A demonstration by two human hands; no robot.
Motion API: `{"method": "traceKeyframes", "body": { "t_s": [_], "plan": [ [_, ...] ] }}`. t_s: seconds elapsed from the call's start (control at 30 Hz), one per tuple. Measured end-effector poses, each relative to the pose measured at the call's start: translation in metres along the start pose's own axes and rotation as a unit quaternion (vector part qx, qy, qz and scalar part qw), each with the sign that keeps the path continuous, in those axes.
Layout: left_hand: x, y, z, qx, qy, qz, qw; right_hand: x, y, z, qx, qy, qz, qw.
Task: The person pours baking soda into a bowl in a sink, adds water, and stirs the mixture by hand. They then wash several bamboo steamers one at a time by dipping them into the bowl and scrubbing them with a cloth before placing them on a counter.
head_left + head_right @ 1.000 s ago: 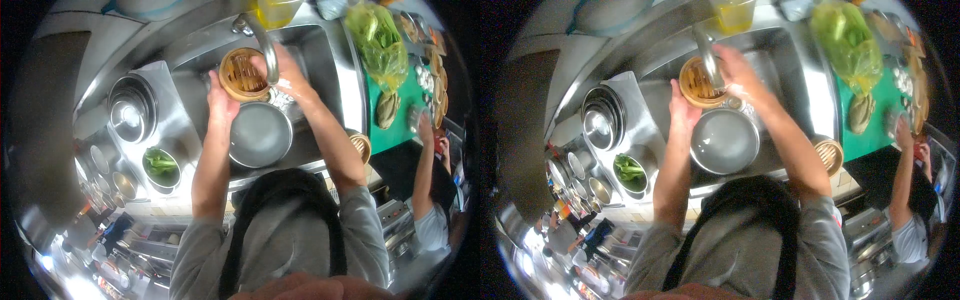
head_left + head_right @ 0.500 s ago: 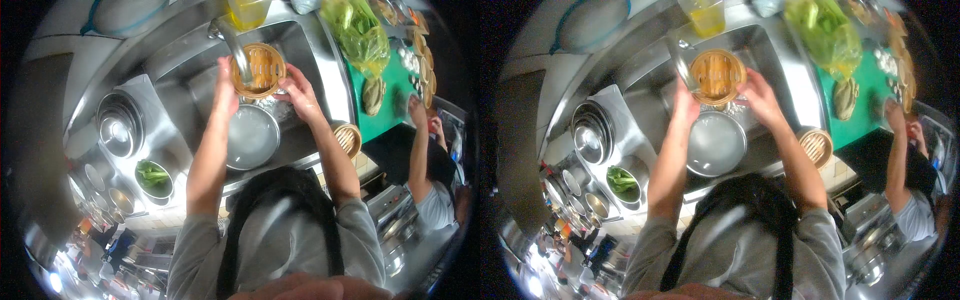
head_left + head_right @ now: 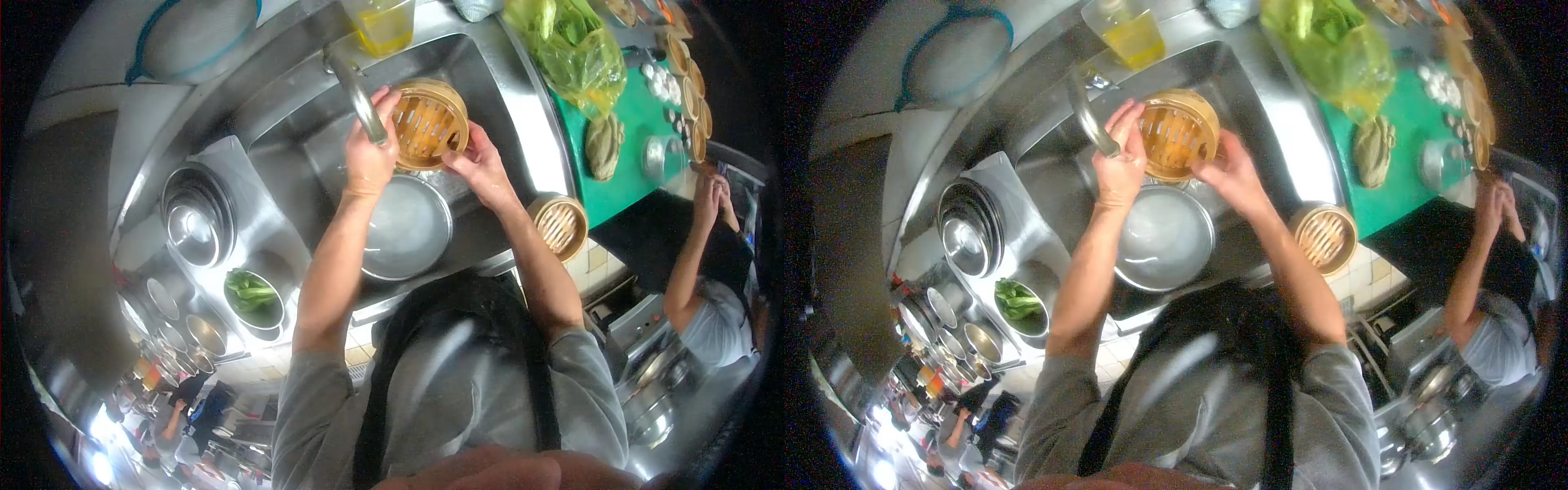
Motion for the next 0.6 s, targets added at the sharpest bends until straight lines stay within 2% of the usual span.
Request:
{"method": "traceKeyframes", "body": {
  "t_s": [0.07,0.13,0.2,0.33,0.43,0.47,0.53,0.6],
  "plan": [
    [-0.001,0.003,-0.005,-0.004,-0.006,0.008,1.0,0.003,0.002,-0.002,0.003,-0.003,0.006,1.0],
    [0.001,0.005,-0.009,-0.009,-0.011,0.017,1.0,0.004,0.008,0.001,-0.034,-0.079,0.029,0.996],
    [0.004,0.004,-0.013,-0.071,-0.03,0.012,0.997,0.004,0.014,0.01,-0.056,-0.12,0.05,0.99],
    [0.0,0.006,-0.008,-0.053,-0.012,-0.021,0.998,0.009,0.012,0.009,-0.091,-0.24,0.098,0.961],
    [-0.002,0.01,0.009,0.159,0.069,-0.128,0.977,0.015,0.016,0.005,-0.114,-0.307,0.119,0.937],
    [-0.004,0.01,0.01,0.158,0.07,-0.128,0.977,0.017,0.014,-0.001,-0.114,-0.308,0.118,0.937],
    [-0.001,0.008,0.012,0.246,0.064,-0.249,0.934,0.02,0.01,-0.015,-0.122,-0.345,0.116,0.923],
    [-0.011,0.016,0.01,0.242,0.041,-0.278,0.929,0.028,0.003,-0.026,-0.127,-0.35,0.104,0.922]
  ]
}}
Point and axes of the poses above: each hand's wrist, its own y-axis towards the middle knuckle, its own x-axis out of the palm, z = x × y, the point moved 2 cm from there along y, towards the middle knuckle, and after that the axes turned 14 degrees about x, right-handed, at the moved point
